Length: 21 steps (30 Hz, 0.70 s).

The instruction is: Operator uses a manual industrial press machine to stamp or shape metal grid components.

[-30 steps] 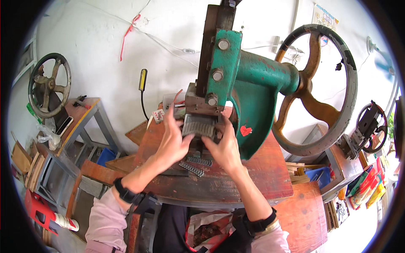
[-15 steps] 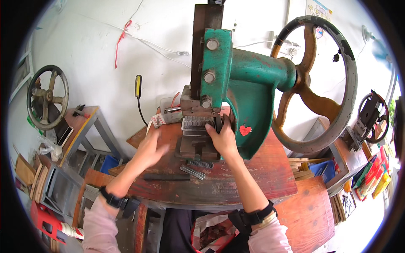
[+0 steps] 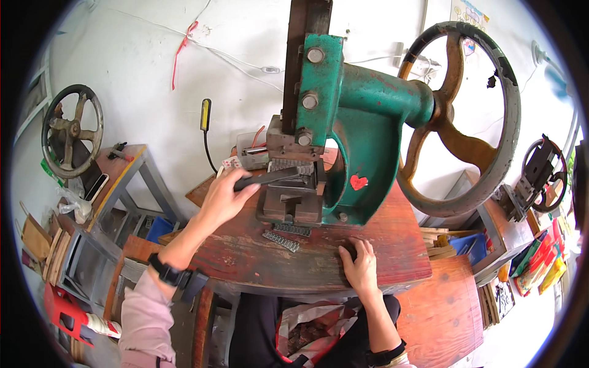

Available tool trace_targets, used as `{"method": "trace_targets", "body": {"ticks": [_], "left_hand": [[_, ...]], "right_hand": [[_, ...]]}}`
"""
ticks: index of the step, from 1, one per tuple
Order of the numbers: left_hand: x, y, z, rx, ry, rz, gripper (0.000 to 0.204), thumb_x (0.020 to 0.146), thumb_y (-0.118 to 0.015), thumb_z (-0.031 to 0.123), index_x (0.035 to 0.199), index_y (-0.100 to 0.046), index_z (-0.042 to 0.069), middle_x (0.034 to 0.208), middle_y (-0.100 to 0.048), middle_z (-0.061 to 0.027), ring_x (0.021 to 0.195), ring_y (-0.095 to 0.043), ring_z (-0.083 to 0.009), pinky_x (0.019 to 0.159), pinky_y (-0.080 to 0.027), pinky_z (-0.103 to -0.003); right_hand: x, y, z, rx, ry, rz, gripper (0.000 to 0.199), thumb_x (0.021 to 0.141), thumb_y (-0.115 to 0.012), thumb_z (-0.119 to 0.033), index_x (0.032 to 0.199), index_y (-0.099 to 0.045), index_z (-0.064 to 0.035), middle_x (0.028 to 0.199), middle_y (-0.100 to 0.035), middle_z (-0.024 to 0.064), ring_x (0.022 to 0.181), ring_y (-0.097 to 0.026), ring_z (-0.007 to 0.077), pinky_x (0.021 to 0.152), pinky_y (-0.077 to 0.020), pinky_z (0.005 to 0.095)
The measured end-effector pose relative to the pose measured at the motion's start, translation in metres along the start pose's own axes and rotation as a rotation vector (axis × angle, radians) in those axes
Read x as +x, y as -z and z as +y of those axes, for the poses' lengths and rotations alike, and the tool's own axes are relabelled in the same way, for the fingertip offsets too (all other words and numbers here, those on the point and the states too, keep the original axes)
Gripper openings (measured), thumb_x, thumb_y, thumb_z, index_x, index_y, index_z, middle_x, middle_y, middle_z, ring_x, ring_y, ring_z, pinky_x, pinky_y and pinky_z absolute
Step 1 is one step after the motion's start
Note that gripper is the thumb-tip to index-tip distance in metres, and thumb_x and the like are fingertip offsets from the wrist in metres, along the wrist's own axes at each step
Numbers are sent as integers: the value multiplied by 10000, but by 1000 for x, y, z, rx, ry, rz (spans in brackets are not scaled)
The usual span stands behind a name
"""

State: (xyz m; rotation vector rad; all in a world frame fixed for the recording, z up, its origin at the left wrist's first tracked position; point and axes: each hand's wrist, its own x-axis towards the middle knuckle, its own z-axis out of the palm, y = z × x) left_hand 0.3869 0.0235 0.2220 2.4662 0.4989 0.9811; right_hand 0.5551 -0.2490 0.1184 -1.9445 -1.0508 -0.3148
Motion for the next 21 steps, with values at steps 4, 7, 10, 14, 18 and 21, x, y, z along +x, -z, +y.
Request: {"method": "trace_targets", "body": {"ticks": [4, 7, 10, 14, 18, 21], "left_hand": [[43, -17, 9, 196, 135, -208, 470, 792, -690, 374, 1041, -576, -7, 935, -612, -197, 868, -593, -340, 774, -460, -390], [52, -22, 11, 206, 132, -247, 681, 812, -605, 513, 1267, -488, 20, 1229, -521, -264, 1178, -465, -402, 993, -365, -457], [54, -29, 15, 467, 190, -377, 673, 872, -510, 523, 1332, -437, 37, 1412, -326, -250, 1316, -269, -415, 1064, -254, -483], [54, -33, 18, 424, 221, -464, 623, 915, -430, 513, 1381, -390, 102, 1489, -179, -214, 1373, -106, -416, 1074, -149, -563], [49, -32, 20, 429, 178, -365, 590, 915, -452, 488, 1352, -431, 93, 1458, -261, -206, 1337, -184, -421, 1061, -183, -562], [46, -35, 22, 366, 169, -344, 572, 917, -456, 472, 1336, -448, 84, 1437, -298, -205, 1313, -218, -425, 1052, -199, -564]], "right_hand": [[-1, -1, 1, 50, -30, 8, 216, 801, -639, -129, 955, -612, 20, 912, -589, 206, 906, -545, 382, 808, -448, 424], [-1, -2, -1, 65, -13, 9, 206, 798, -637, -123, 953, -615, 12, 896, -583, 204, 892, -538, 384, 802, -445, 430], [-1, -3, -2, 44, 17, 2, 194, 794, -633, -112, 948, -619, 4, 878, -570, 202, 872, -529, 384, 793, -442, 434], [-2, -4, 0, 26, 38, 26, 187, 790, -631, -103, 948, -622, -5, 869, -557, 202, 859, -524, 380, 784, -441, 436], [-5, -4, 1, 24, 51, 9, 178, 791, -631, -98, 942, -623, -4, 886, -568, 205, 869, -528, 382, 785, -444, 434], [1, 10, -7, 111, 30, -48, 166, 793, -633, -93, 930, -624, -1, 921, -588, 199, 897, -537, 385, 792, -451, 422]]}}
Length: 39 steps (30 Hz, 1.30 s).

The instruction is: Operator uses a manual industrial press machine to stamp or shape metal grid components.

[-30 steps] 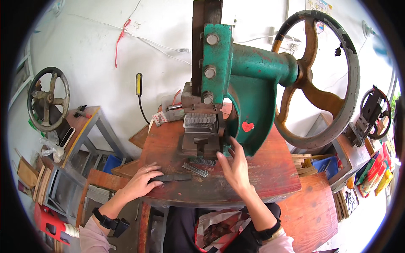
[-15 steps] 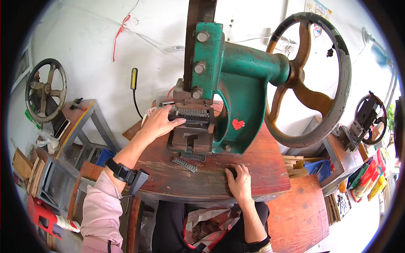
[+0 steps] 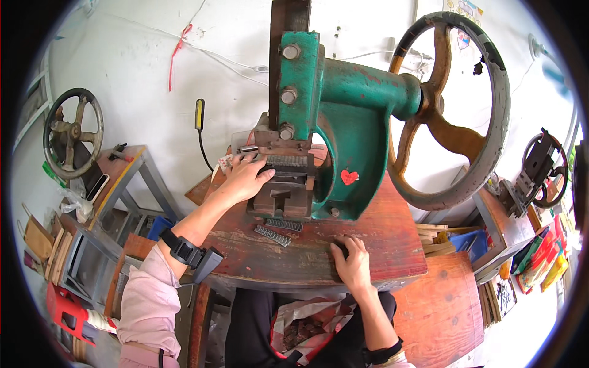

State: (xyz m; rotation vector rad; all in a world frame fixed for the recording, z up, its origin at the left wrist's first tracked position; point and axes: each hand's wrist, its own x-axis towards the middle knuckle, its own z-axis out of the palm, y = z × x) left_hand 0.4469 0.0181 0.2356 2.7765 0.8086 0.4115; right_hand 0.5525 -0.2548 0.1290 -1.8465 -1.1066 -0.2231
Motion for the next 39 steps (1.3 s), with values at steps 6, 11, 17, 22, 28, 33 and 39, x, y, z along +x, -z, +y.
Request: {"method": "trace_targets", "body": {"ticks": [6, 11, 17, 22, 28, 33, 39], "left_hand": [[2, -16, 0, 90, 4, 90, 541, 927, -440, 456, 1328, -456, 94, 1432, -304, -201, 1316, -203, -430, 1054, -150, -589], [4, -21, -9, 32, -14, 116, 529, 924, -450, 453, 1318, -473, 100, 1428, -320, -182, 1312, -205, -426, 1050, -126, -602], [3, -20, -11, 8, -42, 141, 521, 909, -474, 460, 1309, -485, 126, 1383, -373, -198, 1302, -215, -430, 1012, -155, -632], [2, -16, -8, -12, 1, 94, 517, 908, -486, 459, 1310, -489, 134, 1400, -338, -182, 1297, -201, -455, 1037, -143, -613], [1, -9, -6, -13, 66, 85, 542, 873, -528, 502, 1300, -513, 169, 1418, -323, -148, 1311, -195, -429, 1062, -143, -581], [0, -29, -7, -307, 407, 408, 854, 719, -752, 427, 1303, -381, -74, 1293, -401, -269, 1266, -324, -361, 1049, -286, -437], [3, -56, -13, -1303, 267, 367, 963, 655, -842, 297, 1237, -179, -88, 1226, -402, -185, 1099, -454, -193, 919, -403, -311]], "right_hand": [[49, 110, -54, -373, 462, 259, 184, 740, -643, 30, 911, -602, -26, 918, -606, 119, 1017, -557, 325, 879, -440, 431], [127, 213, -107, -956, 683, 672, 238, 809, -637, -29, 1045, -608, -29, 1026, -624, 131, 1082, -555, 314, 935, -398, 431], [247, 271, -136, -767, 142, 456, 559, 847, -591, -353, 1284, -432, -42, 951, -604, 111, 798, -619, 210, 723, -496, 329], [288, 284, -157, -596, -64, 195, 503, 836, -608, -417, 1050, -429, 1, 823, -539, 81, 613, -547, 100, 506, -461, 238], [348, 323, -154, -240, -380, -241, 363, 825, -669, -335, 795, -611, 22, 664, -593, 93, 535, -550, 143, 501, -436, 266], [306, 309, -142, -552, -115, 94, 418, 801, -651, -462, 719, -520, -74, 548, -465, 7, 463, -466, 74, 436, -381, 215], [126, 131, -92, 25, -31, 1069, 386, 832, -632, -136, 1148, -477, 23, 731, -535, 36, 602, -515, 107, 532, -446, 236]]}}
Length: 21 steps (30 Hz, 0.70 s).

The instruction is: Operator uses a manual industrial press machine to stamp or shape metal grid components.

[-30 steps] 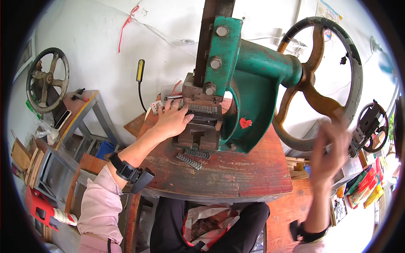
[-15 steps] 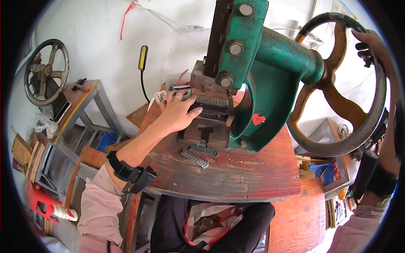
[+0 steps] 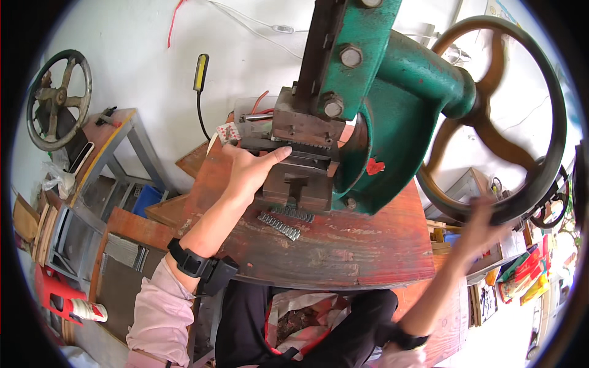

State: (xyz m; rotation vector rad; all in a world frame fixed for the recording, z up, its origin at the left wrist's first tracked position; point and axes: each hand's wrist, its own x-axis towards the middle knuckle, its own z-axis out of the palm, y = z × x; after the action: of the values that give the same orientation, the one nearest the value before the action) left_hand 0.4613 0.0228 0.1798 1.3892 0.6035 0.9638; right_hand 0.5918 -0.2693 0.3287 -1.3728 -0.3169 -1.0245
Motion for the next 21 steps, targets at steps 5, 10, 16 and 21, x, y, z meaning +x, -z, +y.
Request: {"method": "trace_targets", "body": {"ticks": [5, 10, 16, 21], "left_hand": [[-2, -2, 0, -59, -14, -22, 888, 666, -841, 224, 1172, -158, -34, 1158, -428, -148, 1021, -463, -152, 877, -421, -289], [-4, -7, 0, -21, -62, 78, 884, 664, -843, 233, 1158, -160, -35, 1162, -417, -163, 1026, -465, -163, 896, -418, -293], [-3, -6, -3, -54, -70, 60, 896, 658, -849, 247, 1154, -160, -41, 1166, -416, -178, 1041, -468, -169, 919, -410, -292], [-5, -7, -1, 4, -125, 84, 881, 676, -838, 263, 1165, -182, -63, 1126, -452, -176, 948, -507, -158, 845, -442, -273]], "right_hand": [[37, 27, 35, 98, 43, -285, 324, 855, -652, -214, 1063, -541, 7, 616, -472, -6, 534, -448, 65, 499, -363, 209], [163, 33, 22, -72, -37, -497, 275, 825, -683, -340, 746, -545, -115, 539, -382, -54, 452, -361, 37, 438, -267, 203], [41, 6, -3, 1, -80, -39, 283, 820, -673, -312, 838, -553, -57, 572, -459, -9, 487, -414, 61, 471, -318, 204], [-20, 0, 48, 225, -7, -48, 366, 864, -620, -143, 1146, -436, 1, 694, -512, 46, 562, -482, 101, 564, -455, 243]]}}
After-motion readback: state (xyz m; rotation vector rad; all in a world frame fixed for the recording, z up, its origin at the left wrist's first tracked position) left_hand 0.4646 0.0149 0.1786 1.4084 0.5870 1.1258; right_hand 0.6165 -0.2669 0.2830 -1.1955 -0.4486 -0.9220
